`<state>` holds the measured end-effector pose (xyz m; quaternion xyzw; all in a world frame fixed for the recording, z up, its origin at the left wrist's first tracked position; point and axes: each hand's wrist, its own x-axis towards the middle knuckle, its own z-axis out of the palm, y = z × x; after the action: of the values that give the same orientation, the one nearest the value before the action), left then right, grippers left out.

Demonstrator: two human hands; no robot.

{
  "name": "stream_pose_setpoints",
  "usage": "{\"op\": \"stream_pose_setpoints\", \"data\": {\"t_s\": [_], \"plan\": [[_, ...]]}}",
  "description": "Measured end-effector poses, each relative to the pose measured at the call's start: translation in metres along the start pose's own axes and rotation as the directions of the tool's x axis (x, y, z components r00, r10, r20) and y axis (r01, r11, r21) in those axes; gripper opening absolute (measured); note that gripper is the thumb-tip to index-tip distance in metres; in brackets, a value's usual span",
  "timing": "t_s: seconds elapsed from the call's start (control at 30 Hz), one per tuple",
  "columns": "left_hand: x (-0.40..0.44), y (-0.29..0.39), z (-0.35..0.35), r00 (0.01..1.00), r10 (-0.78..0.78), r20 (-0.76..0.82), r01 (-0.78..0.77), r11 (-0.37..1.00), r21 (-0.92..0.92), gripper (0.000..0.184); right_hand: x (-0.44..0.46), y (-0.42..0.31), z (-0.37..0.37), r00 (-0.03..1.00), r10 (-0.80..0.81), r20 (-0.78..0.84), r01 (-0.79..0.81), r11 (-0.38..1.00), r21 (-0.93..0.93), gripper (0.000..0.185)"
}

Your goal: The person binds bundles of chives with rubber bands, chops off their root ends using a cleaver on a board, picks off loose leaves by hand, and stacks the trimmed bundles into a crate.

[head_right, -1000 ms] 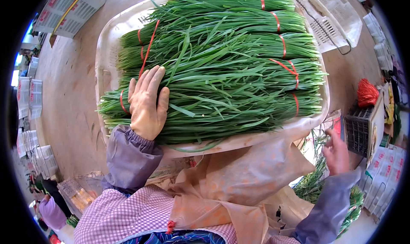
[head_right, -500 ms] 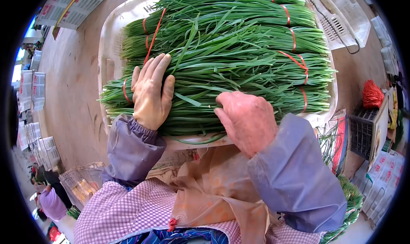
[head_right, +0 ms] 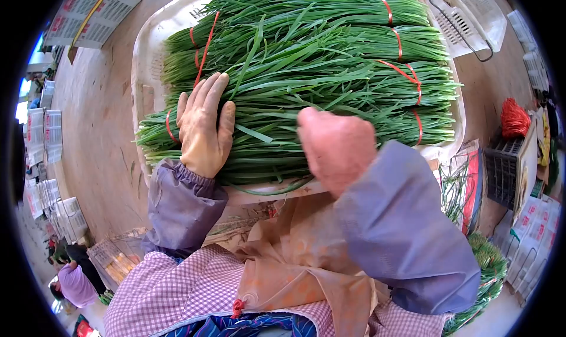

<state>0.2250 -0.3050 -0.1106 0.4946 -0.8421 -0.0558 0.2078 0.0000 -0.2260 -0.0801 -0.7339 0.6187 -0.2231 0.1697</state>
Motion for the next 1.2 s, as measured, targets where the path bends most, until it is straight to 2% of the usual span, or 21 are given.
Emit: {"op": "stream_pose_setpoints", "data": {"t_s": [0.03, 0.1, 0.13, 0.17, 0.27, 0.33, 0.4, 0.57, 0.67, 0.77, 0.87, 0.93, 1.0, 1.07, 1.13, 1.2], "plan": [[0.0, 0.0, 0.0, 1.0, -0.003, -0.002, 0.003, 1.0, -0.001, 0.042, -0.003, 0.007, -0.01, 0.998, -0.026, -0.061, 0.027, 1.0, 0.012, 0.01], [0.0, -0.001, -0.001, 1.0, 0.005, -0.004, -0.005, 1.0, -0.008, 0.042, -0.017, 0.012, -0.046, 0.989, 0.075, -0.126, -0.063, 0.993, 0.1, 0.006], [0.0, -0.001, -0.001, 1.0, 0.01, -0.003, -0.01, 1.0, -0.012, 0.042, -0.031, 0.017, -0.066, 0.969, 0.226, -0.095, -0.21, 0.965, 0.155, 0.002], [0.001, -0.001, -0.001, 1.0, 0.008, 0.0, -0.008, 1.0, -0.008, 0.042, -0.049, 0.023, -0.081, 0.896, 0.438, -0.068, -0.419, 0.887, 0.196, 0.004], [0.002, -0.002, 0.002, 1.0, 0.007, -0.012, -0.007, 1.0, 0.0, 0.043, -0.075, 0.031, -0.087, 0.891, 0.415, -0.181, -0.404, 0.909, 0.1, 0.011], [0.001, -0.003, 0.005, 0.999, 0.025, -0.03, -0.025, 1.0, -0.007, 0.044, -0.066, 0.011, -0.072, 0.991, 0.038, -0.131, -0.02, 0.991, 0.134, 0.019], [0.002, -0.003, 0.006, 0.999, 0.026, -0.033, -0.026, 1.0, -0.005, 0.044, -0.046, -0.014, -0.059, 0.995, -0.047, 0.086, 0.031, 0.984, 0.177, 0.02], [0.002, -0.002, 0.002, 1.0, 0.022, -0.02, -0.023, 1.0, -0.021, 0.044, -0.002, -0.023, -0.002, 0.974, -0.225, 0.035, 0.227, 0.973, -0.041, 0.014], [0.001, -0.002, 0.002, 0.999, 0.025, -0.031, -0.026, 0.999, -0.026, 0.043, 0.001, -0.028, 0.027, 0.961, -0.232, 0.148, 0.272, 0.888, -0.371, 0.011], [0.002, -0.001, 0.0, 0.999, 0.036, -0.009, -0.036, 0.999, -0.032, 0.044, -0.004, -0.025, 0.03, 0.958, -0.278, 0.067, 0.278, 0.846, -0.456, 0.008], [0.001, -0.002, -0.001, 0.999, 0.047, -0.004, -0.047, 0.997, -0.06, 0.044, -0.02, -0.01, 0.008, 0.981, -0.171, 0.093, 0.195, 0.837, -0.512, 0.008], [0.002, -0.002, -0.002, 0.999, 0.044, -0.001, -0.044, 0.996, -0.077, 0.044, -0.039, 0.014, -0.02, 0.988, -0.155, 0.008, 0.134, 0.825, -0.549, 0.01], [0.002, -0.001, -0.003, 0.999, 0.033, 0.013, -0.032, 0.996, -0.086, 0.044, -0.063, 0.046, -0.046, 0.991, 0.028, -0.131, -0.11, 0.732, -0.673, 0.013], [0.002, 0.001, -0.005, 0.999, 0.033, 0.038, -0.03, 0.995, -0.098, 0.049, -0.088, 0.08, -0.078, 0.949, 0.224, -0.221, -0.314, 0.699, -0.642, 0.012], [0.005, 0.006, -0.01, 0.997, 0.044, 0.067, -0.037, 0.995, -0.096, 0.052, -0.087, 0.078, -0.092, 0.936, 0.245, -0.253, -0.327, 0.872, -0.365, 0.01], [0.005, 0.008, -0.009, 0.996, 0.045, 0.082, -0.039, 0.996, -0.076, 0.055, -0.08, 0.072, -0.096, 0.931, 0.276, -0.24, -0.289, 0.957, -0.021, 0.009]]}}
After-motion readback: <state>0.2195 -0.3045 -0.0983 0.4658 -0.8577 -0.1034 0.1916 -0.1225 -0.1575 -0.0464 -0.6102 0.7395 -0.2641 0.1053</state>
